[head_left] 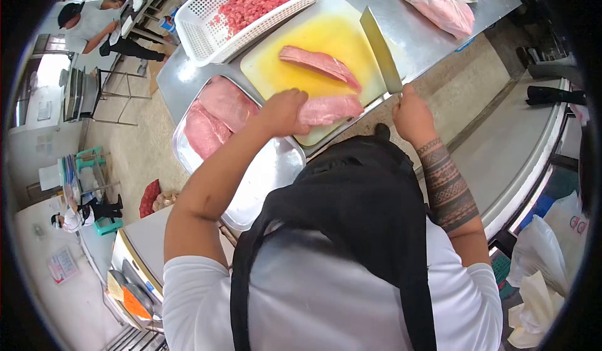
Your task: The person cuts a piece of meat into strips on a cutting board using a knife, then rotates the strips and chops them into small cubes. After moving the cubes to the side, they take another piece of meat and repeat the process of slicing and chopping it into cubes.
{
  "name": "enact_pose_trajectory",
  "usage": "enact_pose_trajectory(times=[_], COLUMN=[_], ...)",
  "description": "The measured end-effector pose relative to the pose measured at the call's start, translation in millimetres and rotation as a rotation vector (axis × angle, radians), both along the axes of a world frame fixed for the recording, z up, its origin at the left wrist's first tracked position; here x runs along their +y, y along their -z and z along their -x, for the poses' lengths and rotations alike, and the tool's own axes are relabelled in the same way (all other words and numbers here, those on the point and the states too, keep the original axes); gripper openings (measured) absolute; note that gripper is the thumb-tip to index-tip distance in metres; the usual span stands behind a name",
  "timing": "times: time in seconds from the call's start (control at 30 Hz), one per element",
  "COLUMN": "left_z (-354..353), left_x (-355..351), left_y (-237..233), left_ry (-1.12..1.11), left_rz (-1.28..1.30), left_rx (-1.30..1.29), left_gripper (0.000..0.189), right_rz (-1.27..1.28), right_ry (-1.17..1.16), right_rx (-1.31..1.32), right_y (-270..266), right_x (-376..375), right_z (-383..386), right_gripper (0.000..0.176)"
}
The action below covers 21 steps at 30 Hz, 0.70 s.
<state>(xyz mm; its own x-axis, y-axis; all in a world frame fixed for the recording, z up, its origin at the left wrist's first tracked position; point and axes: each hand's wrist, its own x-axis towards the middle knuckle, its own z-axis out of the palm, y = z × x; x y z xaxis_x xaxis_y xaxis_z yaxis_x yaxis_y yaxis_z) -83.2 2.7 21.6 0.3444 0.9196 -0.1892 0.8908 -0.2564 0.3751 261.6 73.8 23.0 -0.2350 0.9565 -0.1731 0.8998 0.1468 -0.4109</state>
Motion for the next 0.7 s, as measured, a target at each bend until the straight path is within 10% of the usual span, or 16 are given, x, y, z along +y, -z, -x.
enact_pose_trajectory(times=[0.27,0.7], left_z=[5,-20], left_x=[-75,-118], left_y=[-4,25], left_ry=[-0.64,-0.899], left_rz=[0.444,0.465], left_rx=[-0.566,-0.762], left_gripper=[0.063,0.059], right_rz=[-0.01,0.123], right_ry=[-0.004,-0.36], right_rx=[0.044,0.179], right_y=[2,-34], right_x=[0,-16], right_z=[-4,63], right_gripper=[0.027,0.029])
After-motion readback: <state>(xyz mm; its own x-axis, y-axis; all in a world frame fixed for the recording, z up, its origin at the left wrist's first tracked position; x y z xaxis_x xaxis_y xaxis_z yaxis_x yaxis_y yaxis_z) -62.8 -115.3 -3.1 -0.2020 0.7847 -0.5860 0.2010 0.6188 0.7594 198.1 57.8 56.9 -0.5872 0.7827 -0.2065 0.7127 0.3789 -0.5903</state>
